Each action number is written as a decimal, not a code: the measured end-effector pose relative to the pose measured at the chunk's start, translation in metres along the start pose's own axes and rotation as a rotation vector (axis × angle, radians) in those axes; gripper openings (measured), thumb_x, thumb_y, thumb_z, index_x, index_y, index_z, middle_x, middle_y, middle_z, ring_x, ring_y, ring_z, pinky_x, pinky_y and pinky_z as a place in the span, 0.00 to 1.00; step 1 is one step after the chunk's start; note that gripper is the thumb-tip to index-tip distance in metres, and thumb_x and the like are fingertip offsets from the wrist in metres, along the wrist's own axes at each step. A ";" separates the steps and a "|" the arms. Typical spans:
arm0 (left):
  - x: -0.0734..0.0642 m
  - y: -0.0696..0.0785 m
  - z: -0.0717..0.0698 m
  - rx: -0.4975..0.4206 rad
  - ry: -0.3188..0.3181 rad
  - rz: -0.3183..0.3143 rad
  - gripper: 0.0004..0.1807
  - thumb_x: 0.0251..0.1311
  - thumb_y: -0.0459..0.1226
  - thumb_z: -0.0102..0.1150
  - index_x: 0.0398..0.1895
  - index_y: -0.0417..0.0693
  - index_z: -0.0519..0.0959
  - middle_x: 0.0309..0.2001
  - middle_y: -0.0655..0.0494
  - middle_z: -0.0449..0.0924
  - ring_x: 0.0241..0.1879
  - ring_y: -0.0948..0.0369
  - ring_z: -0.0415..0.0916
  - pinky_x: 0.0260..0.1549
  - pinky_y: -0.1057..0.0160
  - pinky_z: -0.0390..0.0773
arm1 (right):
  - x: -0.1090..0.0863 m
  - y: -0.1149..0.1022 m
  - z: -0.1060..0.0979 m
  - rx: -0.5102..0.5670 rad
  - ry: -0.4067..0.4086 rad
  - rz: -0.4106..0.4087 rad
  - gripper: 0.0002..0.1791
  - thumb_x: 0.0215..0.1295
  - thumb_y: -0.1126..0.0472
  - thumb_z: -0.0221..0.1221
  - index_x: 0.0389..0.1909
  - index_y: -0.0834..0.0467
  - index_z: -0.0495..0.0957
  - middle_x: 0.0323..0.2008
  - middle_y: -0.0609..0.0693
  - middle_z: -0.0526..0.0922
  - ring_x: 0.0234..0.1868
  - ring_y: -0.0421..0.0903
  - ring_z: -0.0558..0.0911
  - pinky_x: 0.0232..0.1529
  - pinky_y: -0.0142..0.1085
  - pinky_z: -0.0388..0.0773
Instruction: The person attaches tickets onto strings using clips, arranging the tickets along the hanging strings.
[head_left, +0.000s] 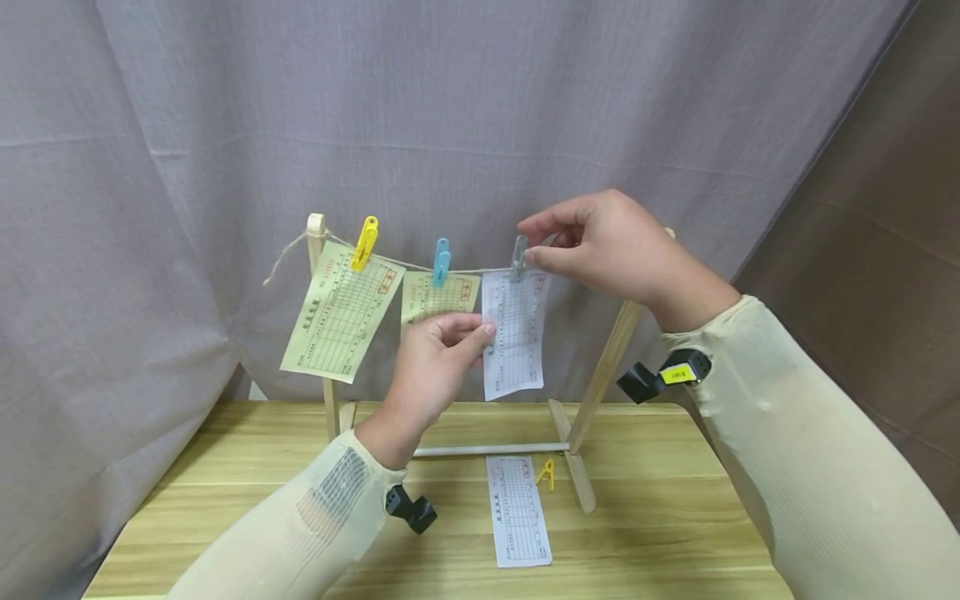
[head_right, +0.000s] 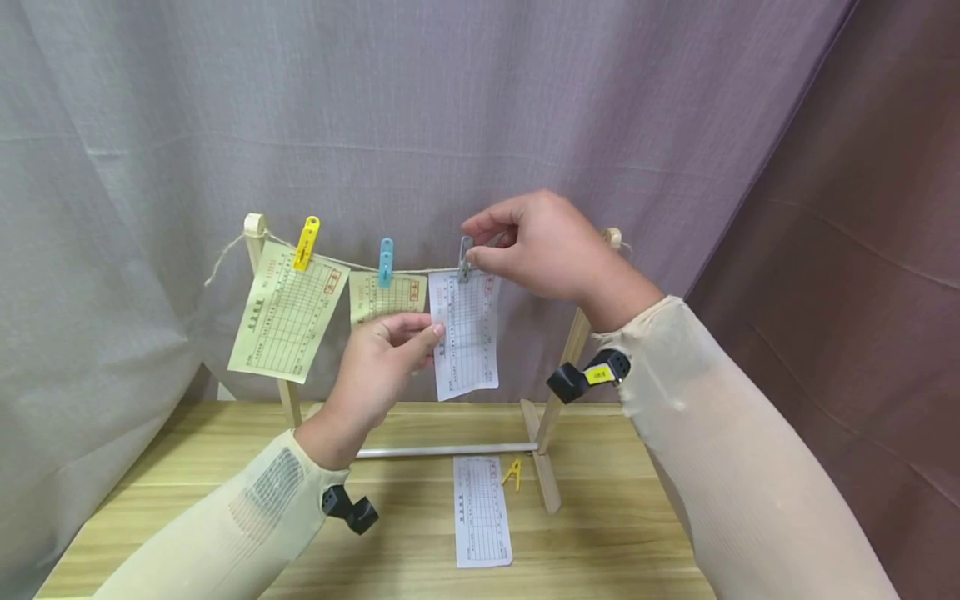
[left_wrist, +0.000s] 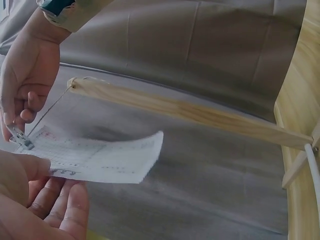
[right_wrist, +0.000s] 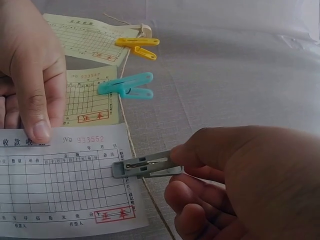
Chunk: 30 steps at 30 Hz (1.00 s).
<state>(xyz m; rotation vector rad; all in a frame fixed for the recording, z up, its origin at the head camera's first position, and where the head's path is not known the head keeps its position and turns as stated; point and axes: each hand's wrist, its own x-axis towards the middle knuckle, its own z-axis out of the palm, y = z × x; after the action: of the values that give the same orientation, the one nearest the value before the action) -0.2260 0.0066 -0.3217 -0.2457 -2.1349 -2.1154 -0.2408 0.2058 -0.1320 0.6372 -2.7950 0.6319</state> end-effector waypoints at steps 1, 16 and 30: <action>0.000 -0.001 -0.001 0.006 -0.003 0.000 0.10 0.75 0.49 0.75 0.52 0.59 0.93 0.44 0.60 0.94 0.43 0.56 0.93 0.45 0.53 0.91 | 0.000 0.001 0.001 0.000 0.001 0.000 0.16 0.71 0.51 0.76 0.58 0.46 0.94 0.49 0.46 0.96 0.42 0.44 0.84 0.37 0.31 0.78; -0.006 -0.022 -0.009 0.114 -0.034 0.018 0.10 0.72 0.50 0.76 0.51 0.63 0.93 0.46 0.65 0.94 0.49 0.60 0.90 0.50 0.53 0.89 | -0.014 0.018 0.008 0.094 0.083 -0.001 0.17 0.71 0.53 0.77 0.58 0.48 0.93 0.48 0.50 0.95 0.44 0.42 0.87 0.39 0.27 0.79; -0.020 -0.048 -0.019 0.161 -0.119 0.008 0.14 0.71 0.50 0.78 0.55 0.59 0.92 0.49 0.64 0.93 0.49 0.61 0.90 0.52 0.55 0.90 | -0.072 0.052 0.041 0.152 0.196 -0.022 0.15 0.72 0.55 0.77 0.58 0.48 0.92 0.48 0.46 0.93 0.45 0.39 0.88 0.47 0.23 0.83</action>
<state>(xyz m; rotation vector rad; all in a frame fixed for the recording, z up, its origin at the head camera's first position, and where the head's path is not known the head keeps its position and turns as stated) -0.2165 -0.0131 -0.3723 -0.3704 -2.3515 -1.9568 -0.2051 0.2559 -0.2073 0.5974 -2.5738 0.8600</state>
